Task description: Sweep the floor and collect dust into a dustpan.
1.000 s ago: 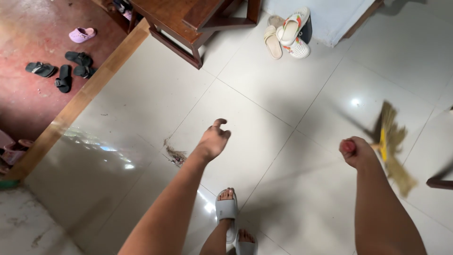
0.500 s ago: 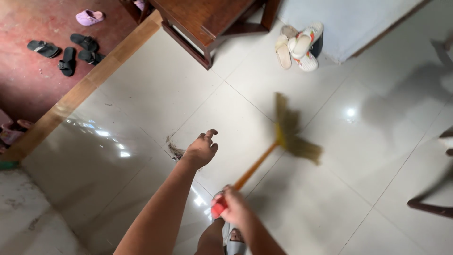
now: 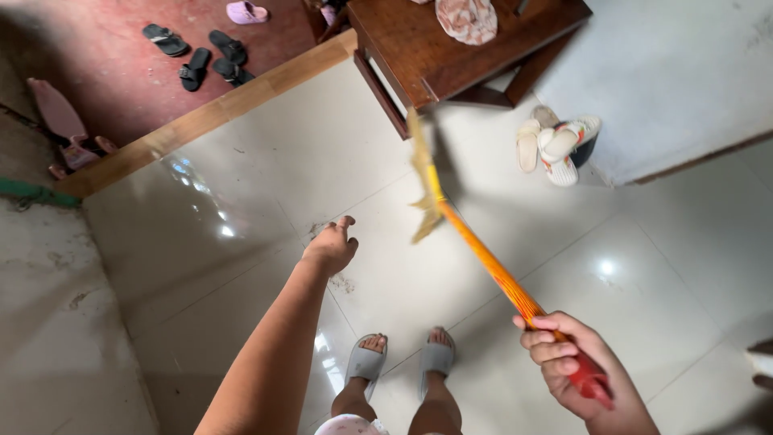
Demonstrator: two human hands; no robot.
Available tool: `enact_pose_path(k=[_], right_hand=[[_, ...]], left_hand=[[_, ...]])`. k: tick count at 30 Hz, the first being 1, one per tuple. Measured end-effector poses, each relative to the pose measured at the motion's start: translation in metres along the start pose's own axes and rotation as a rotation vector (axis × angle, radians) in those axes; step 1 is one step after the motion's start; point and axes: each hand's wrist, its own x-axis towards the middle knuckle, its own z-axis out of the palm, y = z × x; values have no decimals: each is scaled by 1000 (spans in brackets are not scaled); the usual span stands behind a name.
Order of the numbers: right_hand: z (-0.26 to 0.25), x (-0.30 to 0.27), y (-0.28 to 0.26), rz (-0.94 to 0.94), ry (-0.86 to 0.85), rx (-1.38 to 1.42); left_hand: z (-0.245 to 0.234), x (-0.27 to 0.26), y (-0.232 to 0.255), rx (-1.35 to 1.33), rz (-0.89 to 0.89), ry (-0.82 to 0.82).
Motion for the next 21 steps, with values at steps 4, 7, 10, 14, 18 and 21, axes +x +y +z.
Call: enact_pose_path(k=[4,7,10,14,18,21], right_hand=[[-44,90,-33,-112,-118,-418],[-45,192,-40,-105,265,-654],[-32,272,-32,77,81,-905],[24,261,11,168,139,-915],[45,244,11,214,-63,-799],[66,224,-68,311,-299,-498]], left_hand=[[11,-6,0,-26,-38,57],[14,-20,6,-95,-66,107],[20,-21,3,-207,-71,186],[22,-38,-11,-318,-41,330],[0,-48,-28,-409,-131,361],[2,-29,-73,-424,-114,414]])
